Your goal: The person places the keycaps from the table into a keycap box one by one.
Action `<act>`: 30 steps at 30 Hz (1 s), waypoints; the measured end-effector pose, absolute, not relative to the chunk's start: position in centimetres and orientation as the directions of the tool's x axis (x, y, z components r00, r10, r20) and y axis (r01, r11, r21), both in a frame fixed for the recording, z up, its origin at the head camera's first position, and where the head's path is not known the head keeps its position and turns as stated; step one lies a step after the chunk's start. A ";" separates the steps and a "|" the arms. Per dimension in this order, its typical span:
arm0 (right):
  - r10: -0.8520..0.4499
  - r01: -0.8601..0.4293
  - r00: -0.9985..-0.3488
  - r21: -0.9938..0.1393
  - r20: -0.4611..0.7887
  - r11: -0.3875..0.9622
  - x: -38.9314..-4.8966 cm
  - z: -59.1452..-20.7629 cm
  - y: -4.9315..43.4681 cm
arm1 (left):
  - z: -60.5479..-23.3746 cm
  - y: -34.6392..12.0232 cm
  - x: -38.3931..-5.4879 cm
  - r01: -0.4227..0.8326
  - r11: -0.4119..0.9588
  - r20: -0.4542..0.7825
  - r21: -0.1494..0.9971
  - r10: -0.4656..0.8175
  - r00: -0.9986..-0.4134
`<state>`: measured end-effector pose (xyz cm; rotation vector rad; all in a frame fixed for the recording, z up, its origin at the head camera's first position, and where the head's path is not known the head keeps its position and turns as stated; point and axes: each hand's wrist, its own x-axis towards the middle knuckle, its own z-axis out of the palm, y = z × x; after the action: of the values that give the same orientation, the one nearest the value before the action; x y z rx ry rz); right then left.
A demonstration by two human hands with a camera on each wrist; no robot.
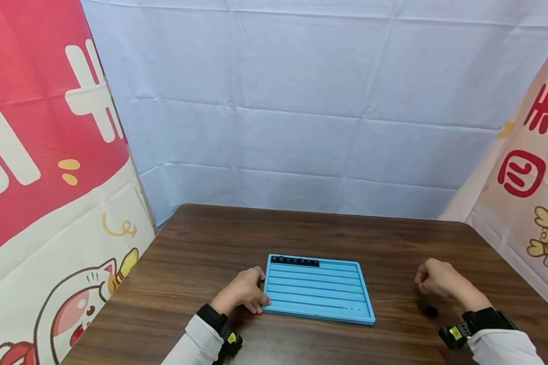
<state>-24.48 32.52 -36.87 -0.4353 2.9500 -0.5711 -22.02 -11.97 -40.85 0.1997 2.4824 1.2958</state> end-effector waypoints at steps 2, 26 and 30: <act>-0.297 -0.254 -0.953 -0.380 -0.059 0.889 -24.5 -36.9 32.5 | -40.8 -12.0 -22.0 -0.027 0.576 -0.224 0.817 0.274 -0.935; -0.420 -0.321 -0.907 -0.702 0.035 0.636 -25.1 -38.9 31.6 | -40.8 -11.9 -21.9 -0.024 0.575 -0.223 0.818 0.279 -0.934; -0.425 -0.291 -0.905 -0.760 0.021 0.582 -25.2 -39.0 31.5 | -40.8 -12.0 -22.0 -0.026 0.572 -0.224 0.820 0.278 -0.934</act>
<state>-25.21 31.46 -39.02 -0.6038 2.6459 -1.2262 -21.97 -11.97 -40.77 0.2060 2.4783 1.3011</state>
